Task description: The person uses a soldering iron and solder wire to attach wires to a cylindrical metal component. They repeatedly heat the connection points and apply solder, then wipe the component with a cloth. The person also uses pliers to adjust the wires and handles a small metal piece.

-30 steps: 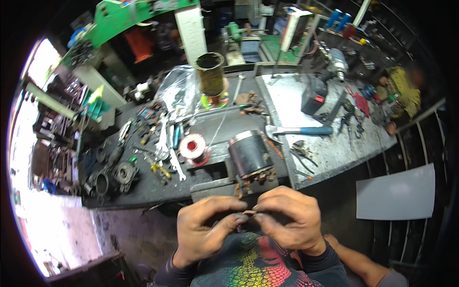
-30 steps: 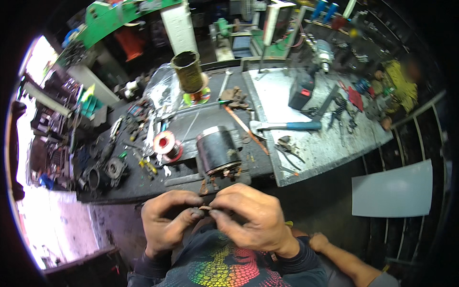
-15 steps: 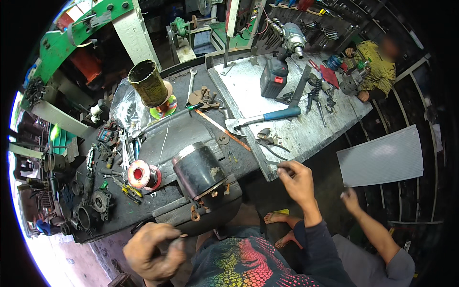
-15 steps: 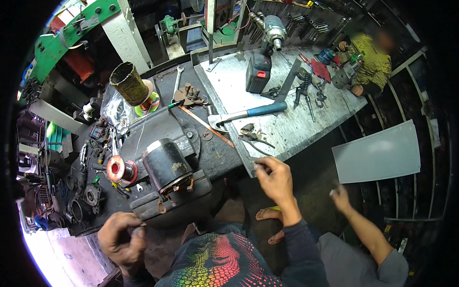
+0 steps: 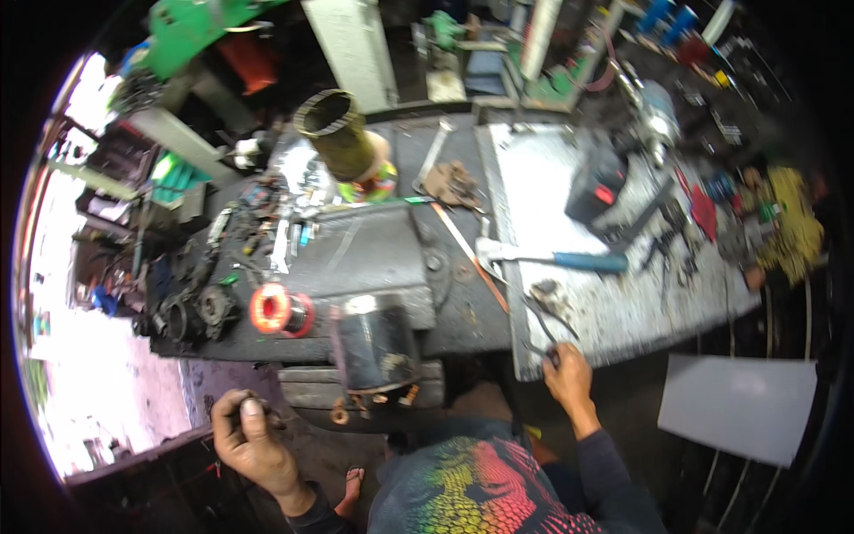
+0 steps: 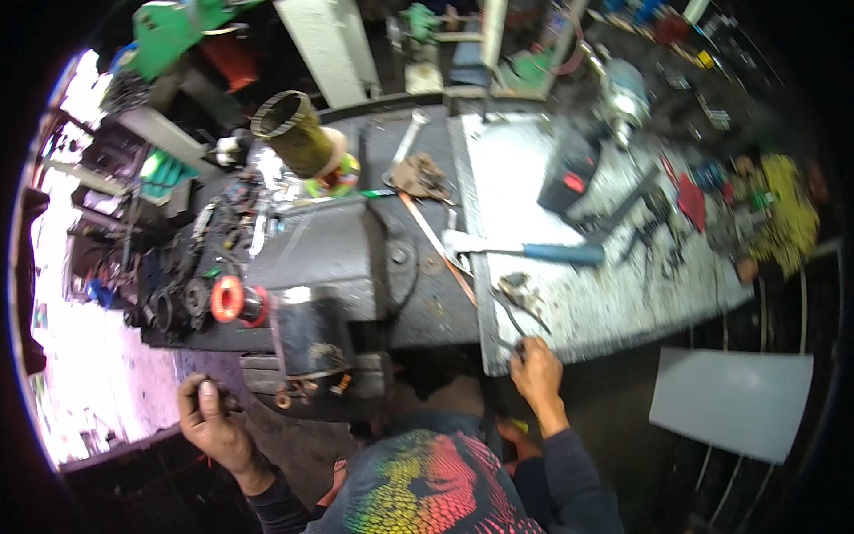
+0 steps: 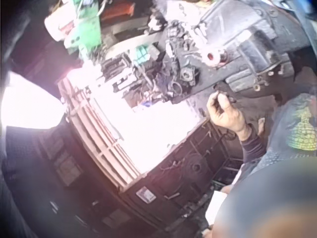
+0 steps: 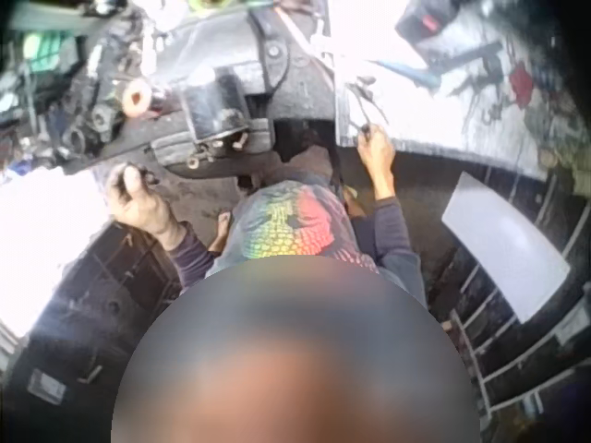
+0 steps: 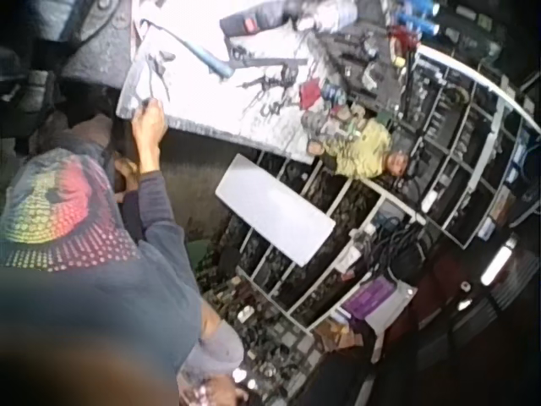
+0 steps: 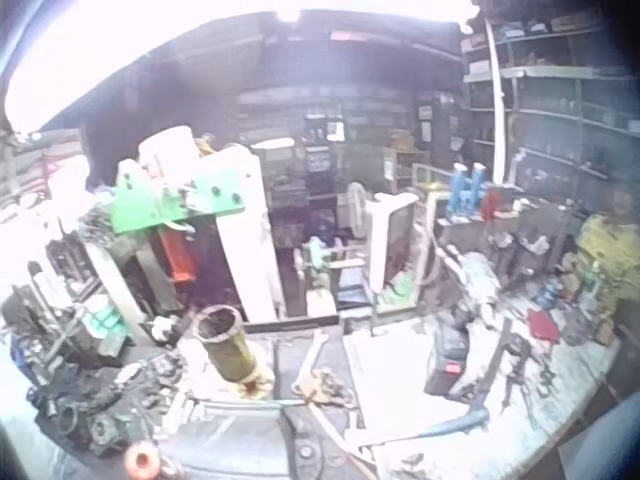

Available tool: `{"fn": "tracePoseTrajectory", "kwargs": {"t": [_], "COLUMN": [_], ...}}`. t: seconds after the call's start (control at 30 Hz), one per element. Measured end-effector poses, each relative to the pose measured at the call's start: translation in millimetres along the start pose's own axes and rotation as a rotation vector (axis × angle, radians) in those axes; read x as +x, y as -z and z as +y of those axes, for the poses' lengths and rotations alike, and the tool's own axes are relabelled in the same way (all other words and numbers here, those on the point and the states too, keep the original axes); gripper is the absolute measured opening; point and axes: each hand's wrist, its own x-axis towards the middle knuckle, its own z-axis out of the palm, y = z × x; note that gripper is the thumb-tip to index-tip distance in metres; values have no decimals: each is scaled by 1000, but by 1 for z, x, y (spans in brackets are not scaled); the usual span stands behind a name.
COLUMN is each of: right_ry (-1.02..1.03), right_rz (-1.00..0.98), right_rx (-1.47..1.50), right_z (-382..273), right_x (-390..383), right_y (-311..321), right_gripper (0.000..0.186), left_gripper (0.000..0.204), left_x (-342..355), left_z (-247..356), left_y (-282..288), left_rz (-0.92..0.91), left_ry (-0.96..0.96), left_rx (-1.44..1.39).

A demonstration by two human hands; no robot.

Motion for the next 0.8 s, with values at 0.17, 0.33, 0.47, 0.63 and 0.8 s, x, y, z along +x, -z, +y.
{"fn": "tracePoseTrajectory", "kwargs": {"t": [0.17,0.33,0.47,0.63,0.8], "right_ry": [24,123,492,817,1011], "right_rz": [-124,25,123,31,-12], "right_rx": [-22,508,568,618,10], "right_z": [-18,-100,-200,-331,-402], "right_x": [11,51,129,217,283], "right_y": [14,84,171,215,199], "right_gripper": [19,13,8,9,18], "left_gripper": [12,13,16,17,15], "left_x": [-5,2,0,0,2], "left_z": [-13,-30,-39,-39,-35], "left_y": [-14,-39,-47,-44,-44], "left_rz": [141,248,300,201,222], "left_ry": [34,-65,-199,-358,-411], "left_rx": [-69,-33,-10,165,243]}}
